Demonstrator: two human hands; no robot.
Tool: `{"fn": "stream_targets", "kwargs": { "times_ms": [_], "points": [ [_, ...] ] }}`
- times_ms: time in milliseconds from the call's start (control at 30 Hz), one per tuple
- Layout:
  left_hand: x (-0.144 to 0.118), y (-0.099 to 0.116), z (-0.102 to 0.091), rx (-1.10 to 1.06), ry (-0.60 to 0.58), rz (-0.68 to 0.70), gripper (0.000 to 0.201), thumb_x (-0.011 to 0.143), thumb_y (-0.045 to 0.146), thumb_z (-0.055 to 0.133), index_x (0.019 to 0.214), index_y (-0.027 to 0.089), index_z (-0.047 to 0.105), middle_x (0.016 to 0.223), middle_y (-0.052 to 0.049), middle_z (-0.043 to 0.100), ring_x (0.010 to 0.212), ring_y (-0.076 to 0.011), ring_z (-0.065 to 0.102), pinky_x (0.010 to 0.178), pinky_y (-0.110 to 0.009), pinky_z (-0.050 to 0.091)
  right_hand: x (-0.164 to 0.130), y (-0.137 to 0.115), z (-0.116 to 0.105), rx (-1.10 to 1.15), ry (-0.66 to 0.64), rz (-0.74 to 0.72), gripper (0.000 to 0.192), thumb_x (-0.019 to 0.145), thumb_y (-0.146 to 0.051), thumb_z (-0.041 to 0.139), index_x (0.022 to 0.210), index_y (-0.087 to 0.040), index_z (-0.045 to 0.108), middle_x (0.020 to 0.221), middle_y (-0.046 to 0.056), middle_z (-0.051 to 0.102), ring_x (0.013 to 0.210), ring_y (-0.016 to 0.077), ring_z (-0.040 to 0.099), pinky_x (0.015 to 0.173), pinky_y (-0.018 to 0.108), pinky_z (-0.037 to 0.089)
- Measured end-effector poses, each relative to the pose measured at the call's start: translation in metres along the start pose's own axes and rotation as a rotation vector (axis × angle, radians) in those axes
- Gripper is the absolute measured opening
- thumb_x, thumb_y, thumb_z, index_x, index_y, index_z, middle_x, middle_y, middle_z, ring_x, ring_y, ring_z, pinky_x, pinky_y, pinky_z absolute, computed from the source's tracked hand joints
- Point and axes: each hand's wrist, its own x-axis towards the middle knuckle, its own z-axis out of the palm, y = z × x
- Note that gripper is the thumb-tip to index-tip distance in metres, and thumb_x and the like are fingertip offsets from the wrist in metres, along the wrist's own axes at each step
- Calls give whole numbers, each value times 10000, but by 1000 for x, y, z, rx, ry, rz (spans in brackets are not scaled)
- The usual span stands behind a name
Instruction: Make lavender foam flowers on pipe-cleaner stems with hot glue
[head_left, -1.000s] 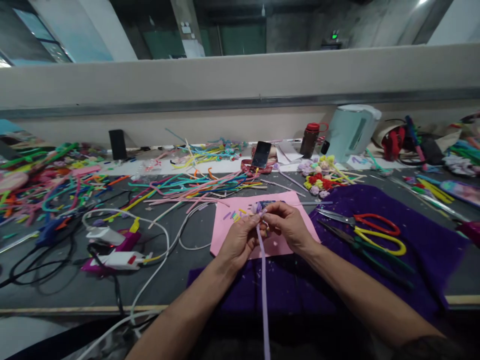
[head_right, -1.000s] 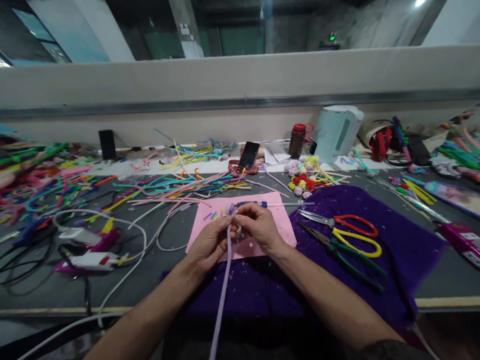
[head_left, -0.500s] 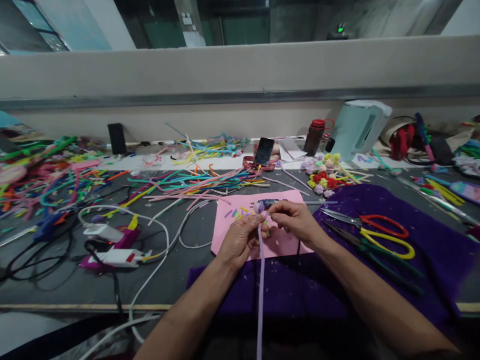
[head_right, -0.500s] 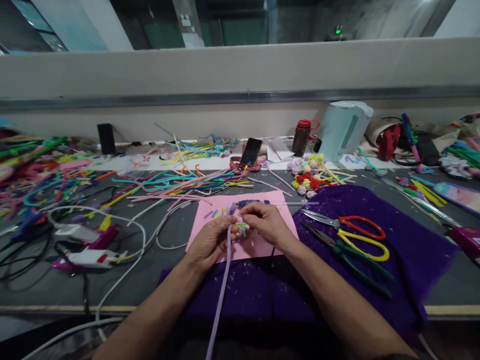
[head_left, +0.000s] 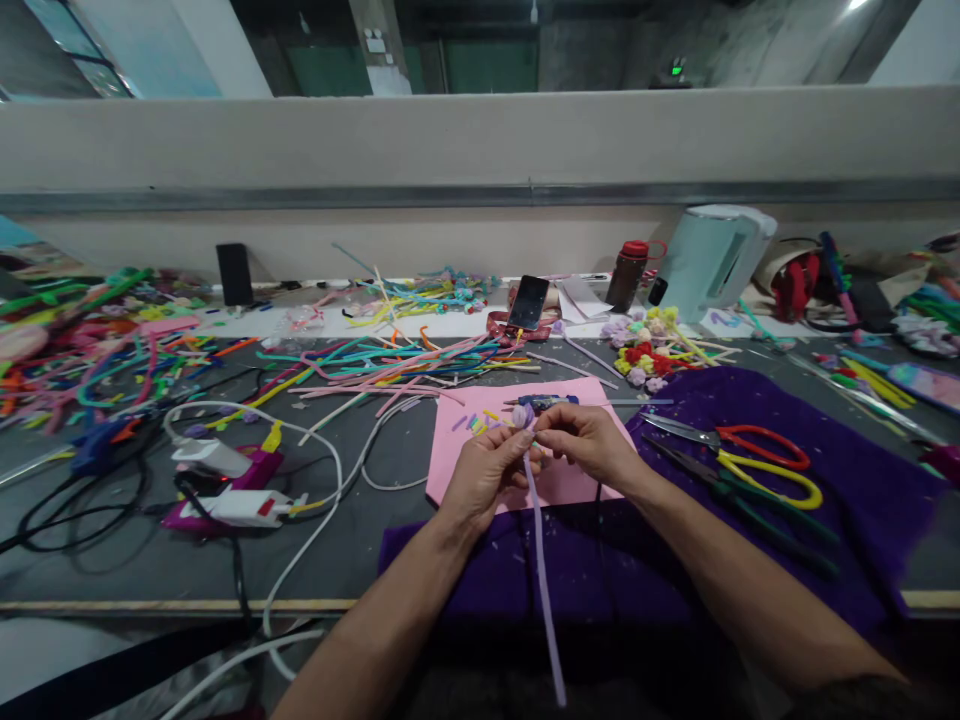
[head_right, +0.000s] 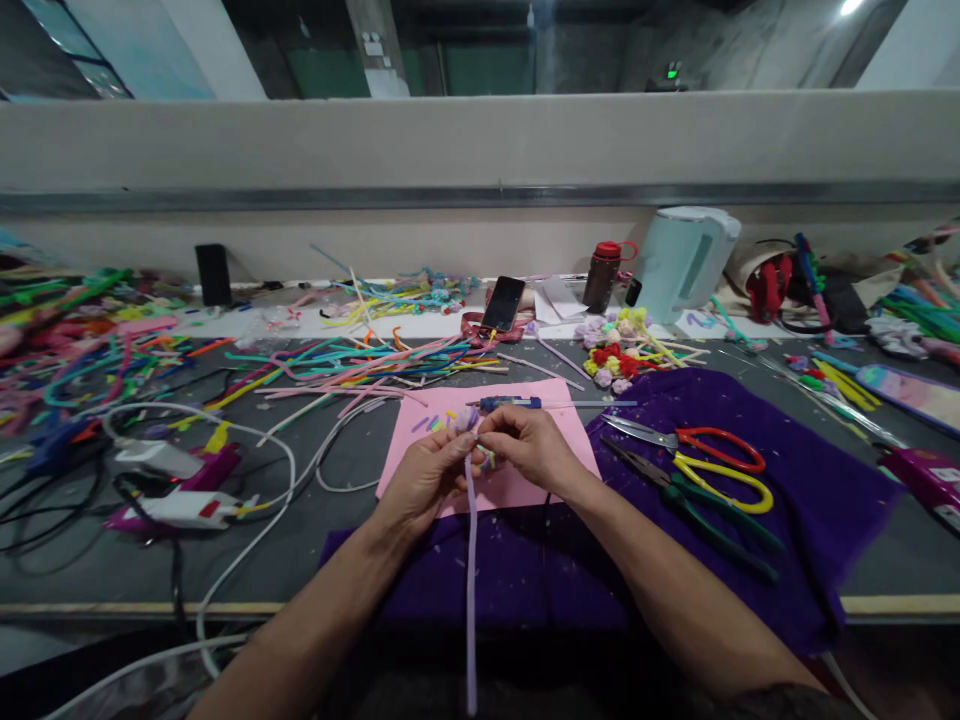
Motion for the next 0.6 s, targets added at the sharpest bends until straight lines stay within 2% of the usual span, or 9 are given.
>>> {"fn": "stream_targets", "kwargs": {
  "times_ms": [100,267,500,600],
  "points": [
    [-1,-1,1,7,-9,11,249,668,336,687,743,122,584,601,-9,619,443,-67,535,387,-146,375,0,0,-2,42,-76,16,131,749,-279,587,738,-149,592,596,-16,594,500,73,512,435,166,372],
    [-2,-2,-1,-16,-46,24,214,678,303,679,743,118,590,589,-7,610,458,-62,527,449,-160,386,1,2,-8,264,-222,117,179,745,-310,613,762,-135,579,609,-15,589,473,58,483,401,151,348],
    [-2,-2,-2,-61,-65,44,169,699,276,655,692,119,595,579,-4,607,450,-52,510,477,-169,393,4,11,-7,415,-218,199,207,712,-305,667,700,-125,567,521,-32,554,420,48,473,366,133,337],
    [-3,0,-2,-83,-51,31,157,694,264,658,713,117,606,572,2,605,441,-46,509,449,-150,378,5,14,-6,510,-252,229,208,696,-296,685,742,-119,586,566,-16,586,430,48,490,362,126,350]
  ]
}}
